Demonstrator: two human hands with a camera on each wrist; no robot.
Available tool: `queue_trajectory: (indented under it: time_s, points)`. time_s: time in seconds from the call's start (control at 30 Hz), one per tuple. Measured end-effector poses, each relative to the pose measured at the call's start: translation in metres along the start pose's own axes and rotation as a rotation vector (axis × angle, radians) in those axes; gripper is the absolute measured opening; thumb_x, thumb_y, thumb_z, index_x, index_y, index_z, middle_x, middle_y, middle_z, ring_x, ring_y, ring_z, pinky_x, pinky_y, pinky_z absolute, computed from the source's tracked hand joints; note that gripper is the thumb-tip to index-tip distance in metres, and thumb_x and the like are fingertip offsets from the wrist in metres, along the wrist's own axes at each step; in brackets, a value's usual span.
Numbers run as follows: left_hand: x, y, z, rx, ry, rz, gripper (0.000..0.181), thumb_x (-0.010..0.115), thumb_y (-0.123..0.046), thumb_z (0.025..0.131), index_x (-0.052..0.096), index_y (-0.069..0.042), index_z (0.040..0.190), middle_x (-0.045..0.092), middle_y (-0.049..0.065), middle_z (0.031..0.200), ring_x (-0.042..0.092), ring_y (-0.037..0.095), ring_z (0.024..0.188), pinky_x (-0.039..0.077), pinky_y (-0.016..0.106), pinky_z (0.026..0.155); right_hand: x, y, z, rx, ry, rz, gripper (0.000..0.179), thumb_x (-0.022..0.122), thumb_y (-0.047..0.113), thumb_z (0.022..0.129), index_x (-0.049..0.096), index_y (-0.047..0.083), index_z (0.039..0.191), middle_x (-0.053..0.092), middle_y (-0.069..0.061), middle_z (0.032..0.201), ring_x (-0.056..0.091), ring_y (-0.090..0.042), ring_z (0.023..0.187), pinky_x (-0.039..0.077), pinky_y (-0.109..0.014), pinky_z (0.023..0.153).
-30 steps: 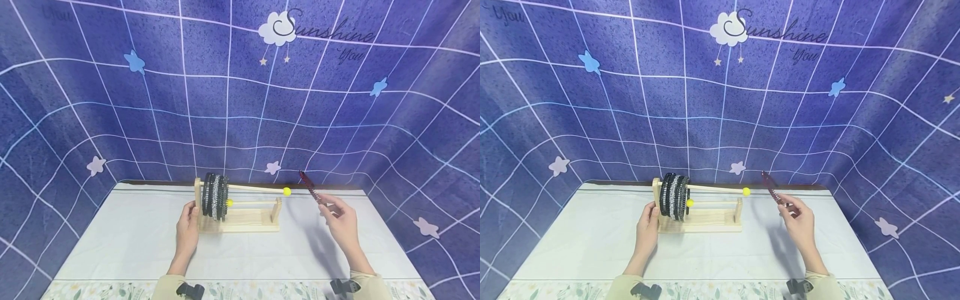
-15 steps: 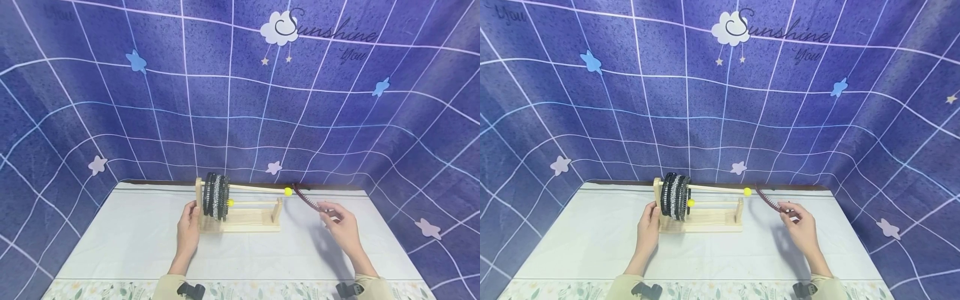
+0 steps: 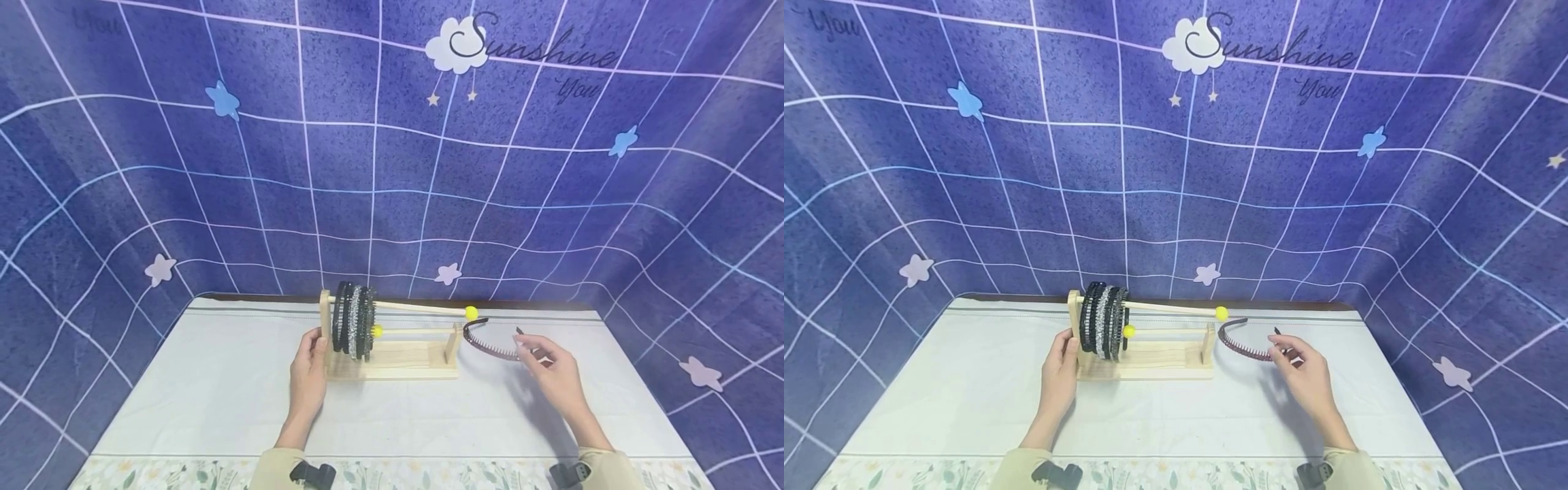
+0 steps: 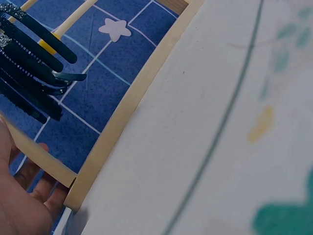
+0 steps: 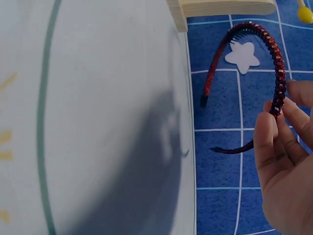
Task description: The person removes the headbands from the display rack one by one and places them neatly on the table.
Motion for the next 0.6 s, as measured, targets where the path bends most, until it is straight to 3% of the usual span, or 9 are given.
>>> queue_trajectory:
  time_s: [0.33,0.6]
  points:
    - [0.0,-0.002,-0.002,0.022,-0.005,0.0,0.053,0.042,-0.043,0.121,0.054,-0.005,0.157,0.065,0.023,0.15,0.063,0.045,0.14,0.052,0.065,0.115,0.001,-0.01,0.005,0.016,0.001,-0.149,0.016,0.084,0.018,0.102,0.084,0.014,0.117,0.077,0.0,0.095,0.063,-0.007,0.079,0.054,-0.017,0.071]
    - [0.0,-0.002,-0.001,0.014,-0.007,-0.004,0.057,0.042,-0.047,0.12,0.054,-0.006,0.157,0.065,0.023,0.152,0.062,0.045,0.141,0.052,0.065,0.115,0.005,-0.019,0.009,0.023,0.046,-0.208,0.013,0.085,0.021,0.101,0.084,0.017,0.114,0.075,0.003,0.092,0.062,-0.007,0.076,0.053,-0.023,0.063]
Point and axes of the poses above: each hand's wrist, its own z-axis towards the middle knuckle, its own x-axis out of the palm, y = z × x, the point moved 6 cm from there along z, towards the middle knuckle
